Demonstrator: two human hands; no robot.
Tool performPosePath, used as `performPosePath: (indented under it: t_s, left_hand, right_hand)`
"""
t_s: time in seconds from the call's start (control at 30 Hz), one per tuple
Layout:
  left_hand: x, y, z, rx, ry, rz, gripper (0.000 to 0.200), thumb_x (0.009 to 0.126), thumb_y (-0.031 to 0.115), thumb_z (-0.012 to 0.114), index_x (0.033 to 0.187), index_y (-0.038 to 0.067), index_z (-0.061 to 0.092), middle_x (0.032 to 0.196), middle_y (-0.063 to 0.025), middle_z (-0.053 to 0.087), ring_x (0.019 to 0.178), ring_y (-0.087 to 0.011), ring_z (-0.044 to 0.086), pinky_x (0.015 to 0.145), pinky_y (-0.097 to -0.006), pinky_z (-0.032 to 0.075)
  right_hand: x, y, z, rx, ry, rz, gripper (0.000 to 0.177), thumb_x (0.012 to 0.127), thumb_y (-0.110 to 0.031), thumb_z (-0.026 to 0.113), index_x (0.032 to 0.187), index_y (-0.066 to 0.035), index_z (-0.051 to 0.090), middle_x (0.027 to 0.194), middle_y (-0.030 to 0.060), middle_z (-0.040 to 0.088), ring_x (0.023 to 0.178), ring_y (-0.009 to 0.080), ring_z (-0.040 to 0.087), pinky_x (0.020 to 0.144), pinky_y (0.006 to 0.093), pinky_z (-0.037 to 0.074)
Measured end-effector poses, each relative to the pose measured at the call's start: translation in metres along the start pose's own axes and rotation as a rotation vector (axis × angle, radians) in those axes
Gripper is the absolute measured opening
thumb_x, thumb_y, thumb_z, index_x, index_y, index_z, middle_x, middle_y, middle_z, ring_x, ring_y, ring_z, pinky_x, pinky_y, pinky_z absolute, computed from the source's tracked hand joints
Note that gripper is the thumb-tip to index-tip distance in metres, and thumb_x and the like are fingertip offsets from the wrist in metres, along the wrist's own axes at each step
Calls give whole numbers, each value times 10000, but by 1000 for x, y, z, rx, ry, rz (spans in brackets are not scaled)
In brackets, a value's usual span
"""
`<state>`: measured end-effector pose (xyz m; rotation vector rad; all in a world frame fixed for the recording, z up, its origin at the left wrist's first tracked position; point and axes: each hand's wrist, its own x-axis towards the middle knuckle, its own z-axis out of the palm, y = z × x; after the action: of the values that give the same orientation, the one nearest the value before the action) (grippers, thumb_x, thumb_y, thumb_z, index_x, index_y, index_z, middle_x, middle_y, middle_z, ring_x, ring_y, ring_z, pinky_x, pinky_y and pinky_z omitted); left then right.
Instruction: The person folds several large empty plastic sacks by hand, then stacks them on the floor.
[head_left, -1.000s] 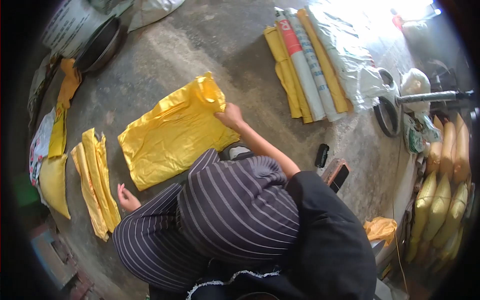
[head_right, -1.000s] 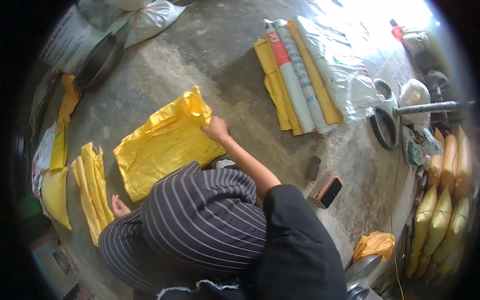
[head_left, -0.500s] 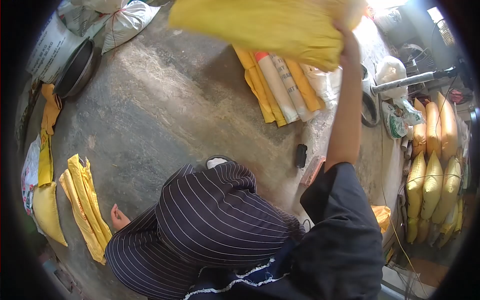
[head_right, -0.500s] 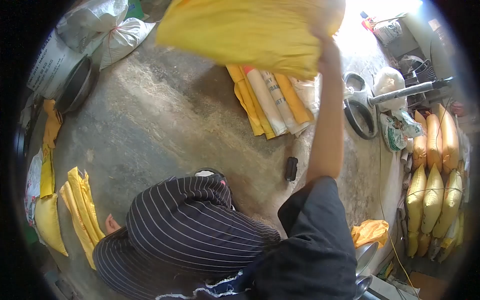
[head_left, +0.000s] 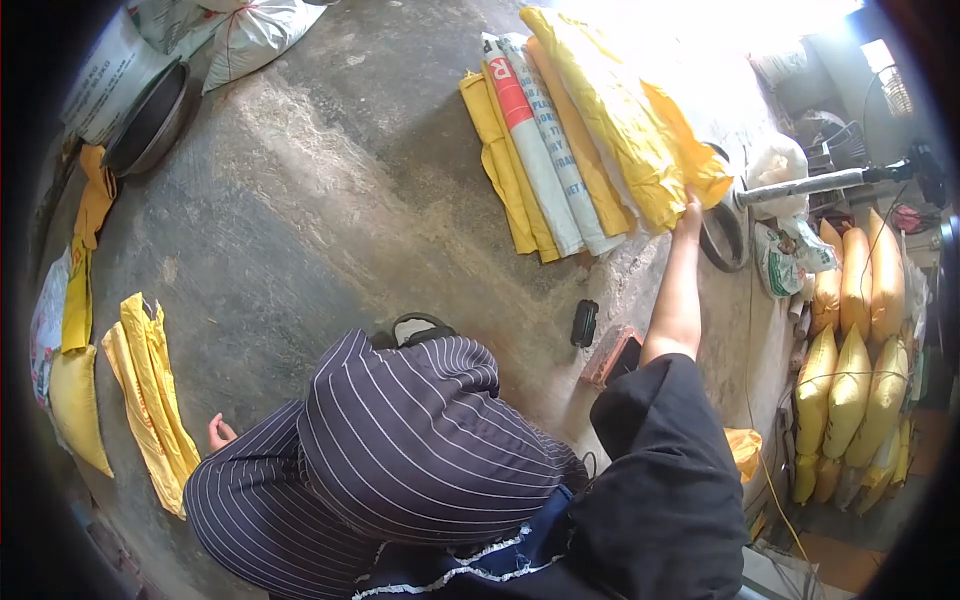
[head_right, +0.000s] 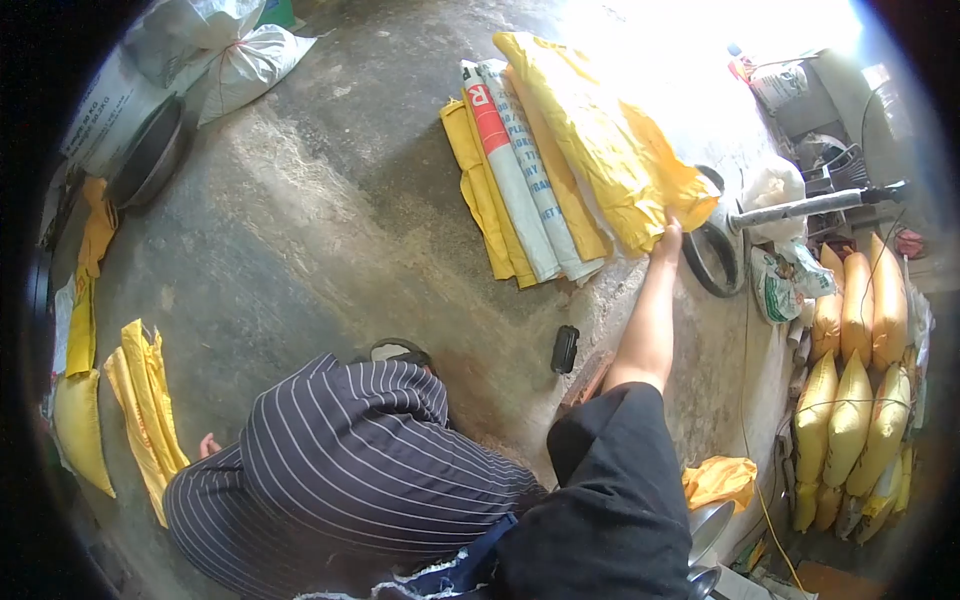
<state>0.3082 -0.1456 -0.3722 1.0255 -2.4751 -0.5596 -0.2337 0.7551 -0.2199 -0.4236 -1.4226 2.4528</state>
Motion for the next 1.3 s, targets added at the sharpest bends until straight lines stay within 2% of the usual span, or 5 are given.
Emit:
performPosePath:
  t_s: [0.23,0.57,0.87,1.07,1.3]
  left_hand:
    - [-10,-22,-1,39,-69,-62,180,871,73,525,1012,29,628,978,-143,660,932,-279,623,817,-350,475]
    - [-1,22,-2,1,-67,7,184,867,87,530,1012,37,632,968,-144,659,916,-290,624,805,-349,480]
    - [-22,26,-19,77,145,26,217,756,83,607,970,74,643,983,-138,661,914,-306,629,815,-379,483]
    - [-19,37,-59,551,119,-592,642,767,215,616,1332,30,374,1439,-248,247,1325,-390,255,1073,-495,231]
    - [25,-23,-79,679,-33,-621,690,839,278,576,1407,34,269,1482,-188,204,1372,-313,192,1094,-478,192]
  right_hand:
    - [-17,-89,74,24,-88,-112,506,908,-270,555,1289,26,404,1240,195,526,1088,344,553,918,481,466]
    - [-17,-8,-37,-236,123,169,516,884,-283,589,1283,2,426,1186,148,567,1013,287,595,844,454,509]
    - [-40,25,2,-710,435,-634,399,877,-392,549,1102,-66,596,1055,109,610,907,240,591,809,379,486]
    - [-131,139,109,-999,25,-636,381,881,-371,548,1079,-50,604,1033,106,615,896,231,590,805,366,480]
    - [-211,229,182,-1122,-451,-323,363,885,-348,547,1052,-32,612,1008,104,622,883,221,589,800,350,473]
